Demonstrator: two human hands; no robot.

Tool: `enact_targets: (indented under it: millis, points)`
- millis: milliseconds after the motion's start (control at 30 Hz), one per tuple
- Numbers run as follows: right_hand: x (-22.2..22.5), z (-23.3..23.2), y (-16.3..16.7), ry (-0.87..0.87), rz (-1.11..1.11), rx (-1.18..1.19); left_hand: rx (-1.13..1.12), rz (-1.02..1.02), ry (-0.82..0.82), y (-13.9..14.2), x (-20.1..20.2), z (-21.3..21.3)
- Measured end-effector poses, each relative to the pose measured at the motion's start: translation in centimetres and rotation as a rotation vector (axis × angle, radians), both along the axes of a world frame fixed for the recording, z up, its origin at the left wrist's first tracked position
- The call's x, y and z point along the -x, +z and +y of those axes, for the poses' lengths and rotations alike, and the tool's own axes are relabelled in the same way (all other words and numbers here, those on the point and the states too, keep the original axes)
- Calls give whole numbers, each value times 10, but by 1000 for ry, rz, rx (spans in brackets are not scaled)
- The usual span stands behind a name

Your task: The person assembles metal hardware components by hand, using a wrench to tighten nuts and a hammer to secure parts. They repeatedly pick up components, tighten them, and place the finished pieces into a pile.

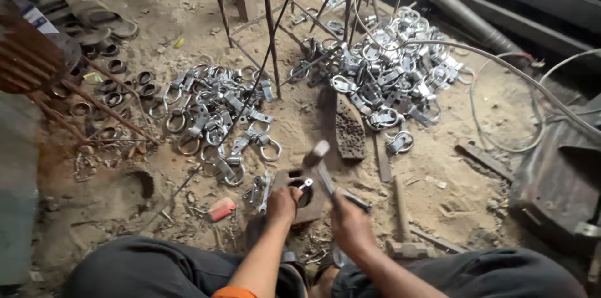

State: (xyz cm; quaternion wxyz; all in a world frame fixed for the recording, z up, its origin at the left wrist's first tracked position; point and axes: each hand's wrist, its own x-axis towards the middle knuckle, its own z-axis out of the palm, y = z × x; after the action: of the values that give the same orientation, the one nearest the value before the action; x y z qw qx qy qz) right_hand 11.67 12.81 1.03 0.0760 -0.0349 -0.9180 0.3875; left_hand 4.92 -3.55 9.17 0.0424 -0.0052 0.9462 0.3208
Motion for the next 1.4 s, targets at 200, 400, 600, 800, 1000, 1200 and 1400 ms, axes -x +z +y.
enact_targets:
  millis: [200,400,600,800,1000,1200,1400]
  points:
    - [15,25,2,-233,-496,117,-12,-26,35,-2,-6,-3]
    - [19,19,46,-312,-441,206,43,-14,1,-6,-4,-6]
    - [-2,3,31,16,-523,-87,-65,-82,98,-3,-10,-4]
    - [1,22,14,-105,-354,-37,-16,9,43,-4,-20,-7]
    - [-9,16,-10,78,-318,-101,-141,175,160,-2,-27,-15]
    - [-9,4,5,156,-509,-246,-131,126,254,-4,-25,-23]
    - [-6,-6,33,5,-902,100,65,48,175,-9,-28,-24]
